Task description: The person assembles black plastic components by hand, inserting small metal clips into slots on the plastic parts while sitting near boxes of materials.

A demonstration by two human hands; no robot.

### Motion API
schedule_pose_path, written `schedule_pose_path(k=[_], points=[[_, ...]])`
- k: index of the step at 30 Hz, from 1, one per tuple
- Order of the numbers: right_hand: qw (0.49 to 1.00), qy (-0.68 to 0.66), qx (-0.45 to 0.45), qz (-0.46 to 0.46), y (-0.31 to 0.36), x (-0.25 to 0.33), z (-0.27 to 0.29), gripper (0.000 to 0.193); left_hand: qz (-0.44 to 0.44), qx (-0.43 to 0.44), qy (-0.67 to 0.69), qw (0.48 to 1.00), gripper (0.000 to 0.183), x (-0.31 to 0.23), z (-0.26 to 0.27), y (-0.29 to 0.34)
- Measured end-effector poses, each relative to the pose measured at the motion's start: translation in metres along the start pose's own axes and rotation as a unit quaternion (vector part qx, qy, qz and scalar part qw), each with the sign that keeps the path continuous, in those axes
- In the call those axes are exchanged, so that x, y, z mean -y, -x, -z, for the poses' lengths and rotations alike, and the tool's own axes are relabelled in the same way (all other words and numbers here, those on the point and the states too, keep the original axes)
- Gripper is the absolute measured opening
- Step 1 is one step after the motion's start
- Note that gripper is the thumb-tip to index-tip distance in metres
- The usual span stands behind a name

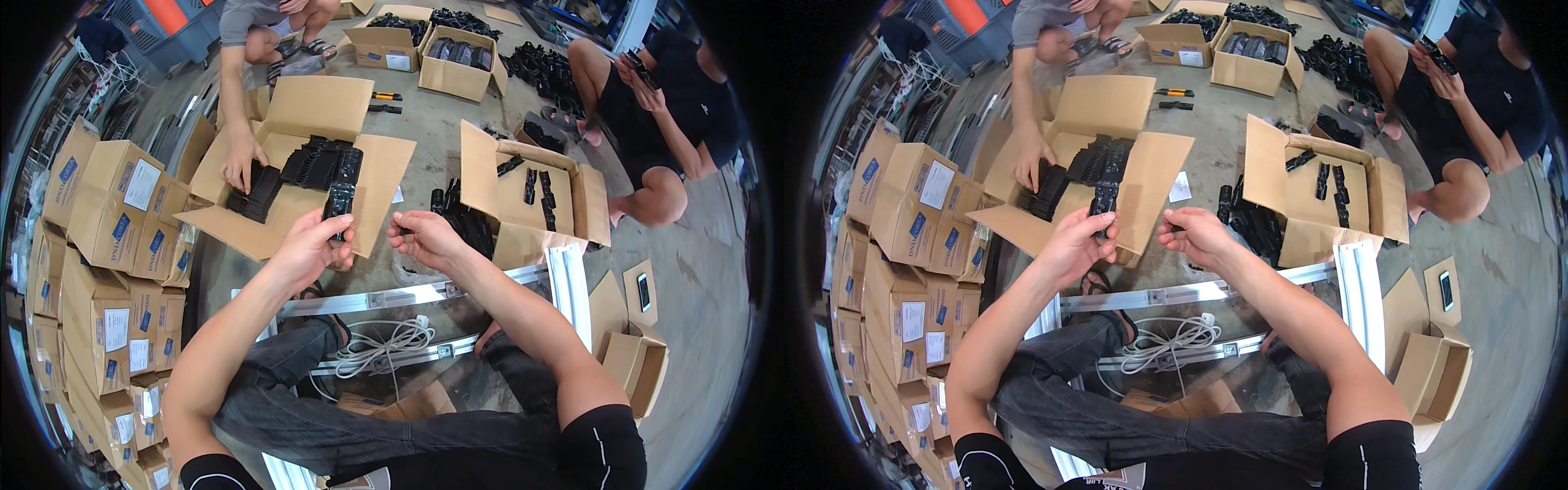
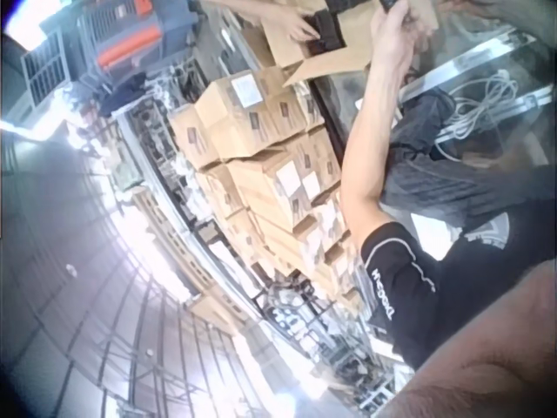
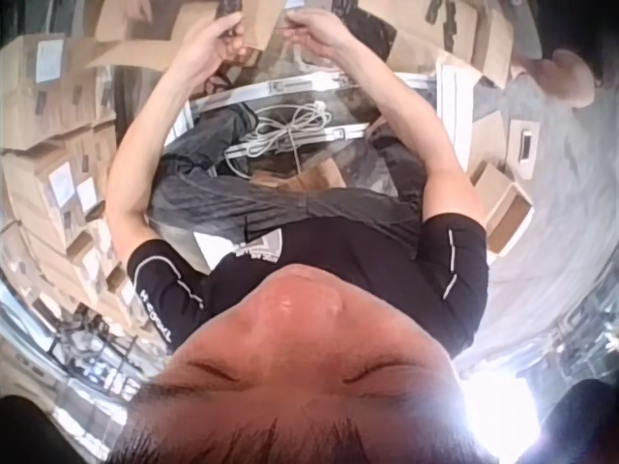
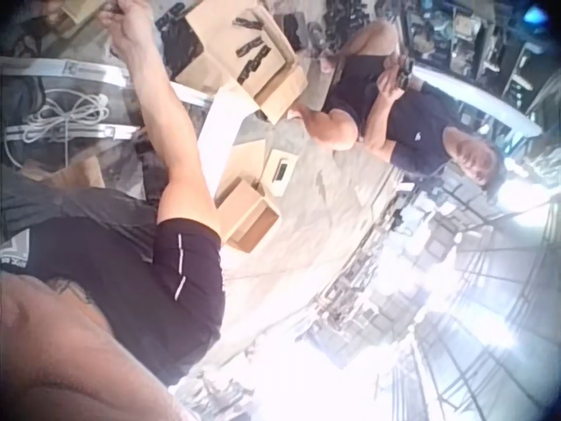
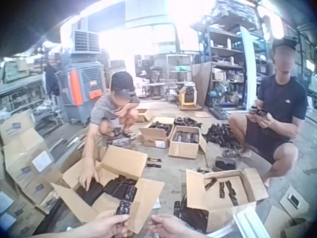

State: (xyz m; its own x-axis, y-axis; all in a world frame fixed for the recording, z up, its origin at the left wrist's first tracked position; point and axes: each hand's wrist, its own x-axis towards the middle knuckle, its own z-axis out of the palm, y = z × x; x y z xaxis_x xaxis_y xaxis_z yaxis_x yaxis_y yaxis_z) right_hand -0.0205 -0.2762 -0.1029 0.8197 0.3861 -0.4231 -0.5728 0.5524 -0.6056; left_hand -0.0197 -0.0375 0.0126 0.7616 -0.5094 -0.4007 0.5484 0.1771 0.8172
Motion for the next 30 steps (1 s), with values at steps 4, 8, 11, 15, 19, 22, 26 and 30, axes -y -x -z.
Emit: schedule_pose_path(k=[4,8,11,15,19,22,26,30], points=[[1.0,0.027,-0.005,-0.004,0.009,0.003,-0.016,0.014,0.01,-0.008,-0.015,1.0,0.018,0.0,0.001,0.001],[0.998,0.053,0.015,-0.012,0.013,0.016,-0.025,0.014,0.005,0.007,-0.021,1.0,0.018,0.002,0.0,0.001],[0.997,0.063,0.051,-0.003,0.015,0.028,-0.023,0.015,0.0,0.006,-0.027,1.0,0.018,0.003,-0.002,-0.001],[0.995,0.078,0.056,-0.004,0.019,0.03,-0.026,0.021,-0.005,-0.007,-0.036,0.999,0.018,0.004,0.0,-0.001],[0.994,0.101,0.047,0.007,0.022,0.026,-0.036,0.024,-0.011,-0.017,-0.033,0.999,0.019,0.005,0.002,-0.002],[0.996,0.07,0.06,0.018,0.024,0.025,-0.045,0.028,-0.013,-0.02,-0.031,0.999,0.019,0.006,0.004,-0.003],[0.998,0.025,0.06,0.006,0.022,0.023,-0.048,0.029,-0.012,-0.025,-0.032,0.999,0.02,0.007,0.006,-0.002],[0.999,0.037,0.037,-0.014,0.023,0.024,-0.045,0.021,-0.014,-0.023,-0.033,0.999,0.011,0.009,0.006,-0.005]])
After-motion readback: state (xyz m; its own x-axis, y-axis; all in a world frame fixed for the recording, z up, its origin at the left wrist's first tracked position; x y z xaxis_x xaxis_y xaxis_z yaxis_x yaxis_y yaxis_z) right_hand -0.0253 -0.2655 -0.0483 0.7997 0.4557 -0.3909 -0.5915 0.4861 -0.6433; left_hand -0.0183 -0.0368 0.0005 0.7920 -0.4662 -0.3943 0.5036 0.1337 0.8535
